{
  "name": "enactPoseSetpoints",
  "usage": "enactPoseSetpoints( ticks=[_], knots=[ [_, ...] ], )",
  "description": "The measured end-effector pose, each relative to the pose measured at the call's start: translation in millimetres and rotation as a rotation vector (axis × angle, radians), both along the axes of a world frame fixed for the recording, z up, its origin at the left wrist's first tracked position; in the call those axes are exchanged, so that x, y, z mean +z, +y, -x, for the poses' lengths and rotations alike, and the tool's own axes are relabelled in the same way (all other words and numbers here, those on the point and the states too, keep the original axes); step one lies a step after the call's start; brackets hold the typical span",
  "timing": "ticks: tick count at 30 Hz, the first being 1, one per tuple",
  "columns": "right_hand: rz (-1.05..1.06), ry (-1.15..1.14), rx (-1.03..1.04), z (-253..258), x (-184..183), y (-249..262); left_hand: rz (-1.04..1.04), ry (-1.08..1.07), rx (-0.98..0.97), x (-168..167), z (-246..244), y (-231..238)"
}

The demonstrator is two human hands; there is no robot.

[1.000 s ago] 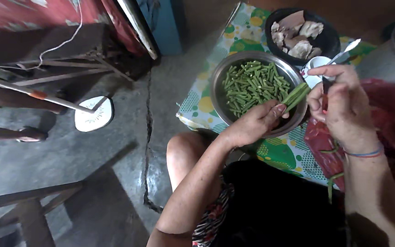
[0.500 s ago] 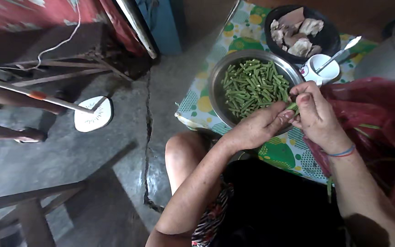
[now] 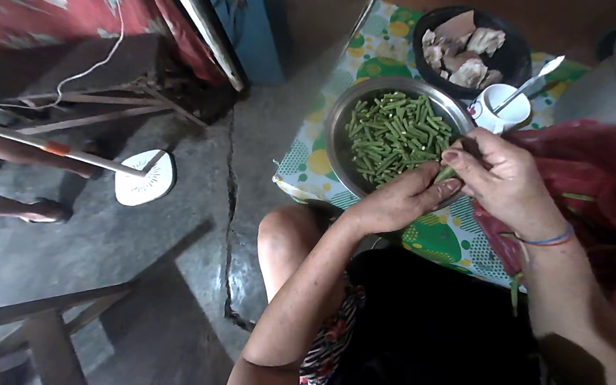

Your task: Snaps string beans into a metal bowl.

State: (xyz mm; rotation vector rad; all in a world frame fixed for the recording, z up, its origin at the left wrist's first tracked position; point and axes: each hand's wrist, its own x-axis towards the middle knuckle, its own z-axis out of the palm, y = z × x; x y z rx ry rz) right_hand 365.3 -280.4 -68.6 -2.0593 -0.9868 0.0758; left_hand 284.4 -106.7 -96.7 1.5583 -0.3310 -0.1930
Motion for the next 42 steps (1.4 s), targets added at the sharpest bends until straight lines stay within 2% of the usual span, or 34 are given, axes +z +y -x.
enactPoseSetpoints(
  ticks=[3, 7, 11, 16, 20, 25, 28, 31, 36, 42],
  knots=[
    [-0.022, 0.04, -0.093, -0.7, 4.1, 0.4, 0.079, 0.061, -0.055, 2.0, 1.1, 1.7],
    [-0.058, 0.093, -0.229, -13.0, 14.5, -4.2, 0.037, 0.052, -0.057, 0.9, 0.7, 3.0],
    [-0.077, 0.046, -0.173, -16.9, 11.0, -10.1, 0.047, 0.049, -0.012, 0.5, -1.0, 2.8],
    [-0.023, -0.136, -0.023, 1.1, 2.9, -12.0, 0.234, 0.175, 0.011, 2.2, 0.8, 6.6],
    [0.038, -0.203, 0.005, 4.7, -9.8, -11.1, 0.281, 0.101, -0.032, 1.0, 0.2, 2.9],
    [-0.003, -0.211, -0.058, 7.9, -14.0, -4.8, 0.097, -0.058, 0.016, 0.4, 1.2, -1.3],
    [0.007, -0.027, -0.073, 4.9, -13.0, -2.6, -0.032, -0.125, 0.033, 0.0, 0.6, -1.7],
    [0.017, 0.116, -0.08, -6.1, -14.0, -0.2, -0.061, -0.19, 0.007, 0.9, 1.5, -1.2],
    [0.057, 0.217, -0.076, -15.5, -11.2, -0.2, -0.024, -0.07, 0.048, 0.4, 1.0, 1.4],
    [-0.004, 0.071, 0.037, -1.9, -3.9, 4.1, -0.026, 0.007, 0.046, -2.1, -0.8, 1.4]
  ],
)
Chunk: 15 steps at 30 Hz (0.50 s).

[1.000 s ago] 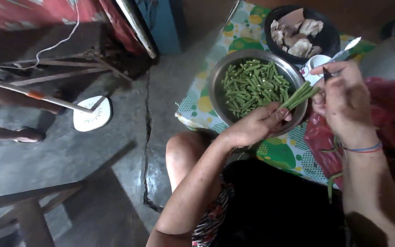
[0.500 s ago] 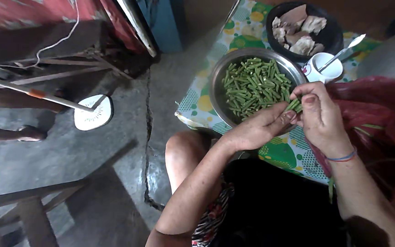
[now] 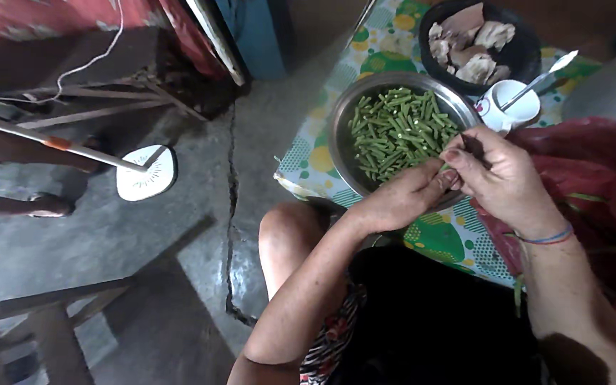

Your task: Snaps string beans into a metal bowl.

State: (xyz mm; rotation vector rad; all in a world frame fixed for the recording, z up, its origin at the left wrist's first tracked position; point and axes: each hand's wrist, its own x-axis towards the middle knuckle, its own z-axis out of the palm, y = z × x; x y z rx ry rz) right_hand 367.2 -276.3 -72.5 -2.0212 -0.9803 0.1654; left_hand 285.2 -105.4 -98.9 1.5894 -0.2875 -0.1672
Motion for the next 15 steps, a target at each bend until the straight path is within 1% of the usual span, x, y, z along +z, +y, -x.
enactPoseSetpoints(
  ticks=[2, 4, 6, 8, 9, 11, 13, 15],
  knots=[
    [-0.02, 0.006, -0.045, 0.4, 1.8, 0.3, 0.026, 0.023, -0.011, 2.2, 0.6, 0.0],
    [-0.047, 0.063, -0.114, -3.7, 6.6, -1.1, 0.052, 0.05, -0.029, 3.4, 2.3, 1.5],
    [-0.062, 0.096, -0.177, -10.7, 12.0, -3.2, 0.042, 0.027, -0.024, 2.5, 2.2, 1.8],
    [-0.061, 0.084, -0.184, -14.5, 13.1, -5.8, 0.04, 0.016, -0.02, 1.8, 1.3, 1.0],
    [-0.049, 0.055, -0.179, -15.2, 12.6, -8.2, 0.063, 0.033, -0.027, 2.0, 1.1, 0.6],
    [-0.045, -0.016, -0.163, -13.7, 10.8, -13.9, 0.172, 0.101, -0.046, 2.8, 1.0, 0.4],
    [-0.039, -0.113, -0.111, -5.8, 9.2, -17.7, 0.285, 0.166, -0.054, 3.8, 1.9, 2.3],
    [-0.012, -0.215, -0.034, 3.8, 4.2, -19.2, 0.346, 0.182, -0.072, 3.8, 2.5, 3.9]
  ],
)
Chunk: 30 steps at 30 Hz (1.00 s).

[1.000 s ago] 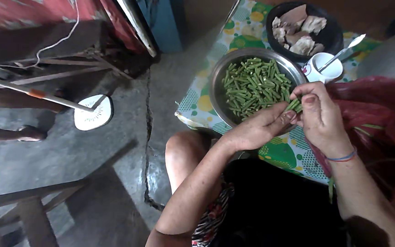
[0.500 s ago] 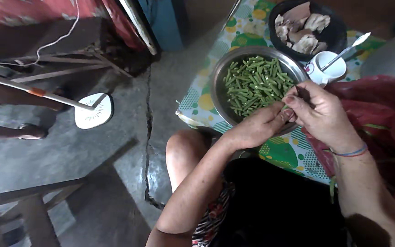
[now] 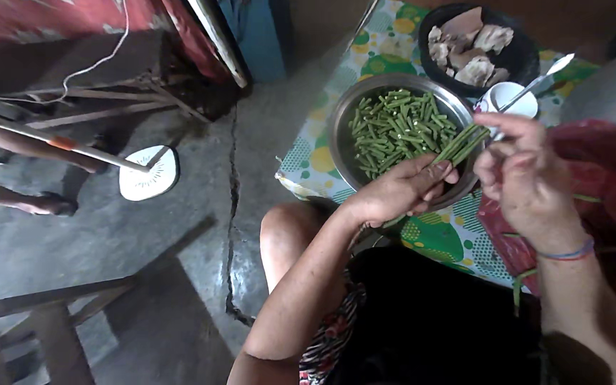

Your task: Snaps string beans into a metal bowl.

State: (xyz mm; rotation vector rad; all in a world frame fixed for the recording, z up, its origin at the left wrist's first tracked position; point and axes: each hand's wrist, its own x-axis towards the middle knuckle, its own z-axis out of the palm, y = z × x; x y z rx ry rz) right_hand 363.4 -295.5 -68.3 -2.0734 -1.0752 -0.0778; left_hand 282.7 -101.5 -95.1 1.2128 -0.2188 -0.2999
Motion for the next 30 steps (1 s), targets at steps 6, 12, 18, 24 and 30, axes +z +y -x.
enactPoseSetpoints(
  ticks=[6, 12, 18, 24, 30],
  knots=[
    [0.005, -0.084, -0.023, 8.7, -17.1, 6.4, -0.006, -0.107, -0.028, -3.0, -0.6, -3.6],
    [0.018, 0.106, -0.102, 5.0, -22.2, 16.6, -0.339, -0.249, 0.035, -4.5, -3.0, -5.3],
    [0.078, 0.34, -0.096, -16.8, -17.1, 15.4, -0.363, -0.26, 0.037, -1.1, -1.3, -4.1],
    [0.025, 0.256, 0.013, -0.7, -5.5, 17.9, -0.361, -0.153, 0.046, -2.8, -1.8, -3.2],
    [-0.094, 0.353, -0.146, -12.9, 8.0, 13.4, -0.236, -0.091, -0.012, 0.7, 0.7, 1.0]
  ],
)
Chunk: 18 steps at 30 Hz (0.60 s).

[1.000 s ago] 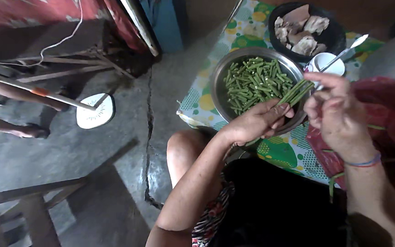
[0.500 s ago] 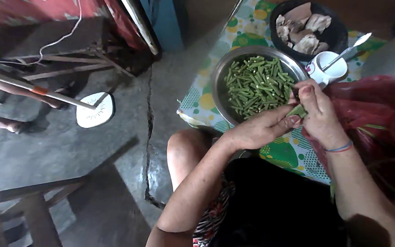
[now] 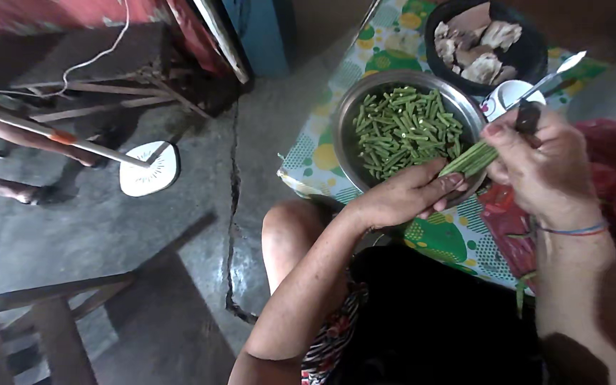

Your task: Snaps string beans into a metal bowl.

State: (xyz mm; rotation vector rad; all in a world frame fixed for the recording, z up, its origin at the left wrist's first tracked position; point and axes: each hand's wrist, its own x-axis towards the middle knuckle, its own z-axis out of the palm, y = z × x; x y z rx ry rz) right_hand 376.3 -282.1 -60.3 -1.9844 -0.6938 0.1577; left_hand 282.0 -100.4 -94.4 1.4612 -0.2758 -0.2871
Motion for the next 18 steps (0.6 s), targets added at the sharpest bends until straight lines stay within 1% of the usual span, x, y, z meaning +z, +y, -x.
enactPoseSetpoints(
  ticks=[4, 8, 10, 12, 14, 16, 18],
  knots=[
    [0.033, -0.085, 0.009, -2.4, 1.3, -4.6, 0.036, 0.009, 0.023, 0.8, -0.9, -2.9],
    [0.054, -0.237, 0.134, 10.4, -5.9, -8.9, 0.193, 0.095, 0.035, -0.6, -0.2, 0.8],
    [0.085, -0.338, 0.17, 18.5, -14.8, -8.5, 0.264, 0.094, 0.007, 0.3, 0.3, 1.0],
    [0.094, -0.397, 0.158, 21.0, -22.3, -7.9, 0.307, 0.053, -0.026, -0.6, -0.3, -1.2],
    [0.101, -0.443, 0.119, 23.5, -25.1, -4.7, 0.264, 0.001, -0.017, -1.8, 0.3, -2.4],
    [0.126, -0.471, 0.075, 27.1, -26.4, 0.0, 0.105, -0.067, 0.03, -1.2, 0.9, -1.8],
    [0.154, -0.443, 0.037, 28.5, -27.2, 3.5, -0.063, -0.144, 0.072, -2.6, -0.7, -2.5]
  ],
)
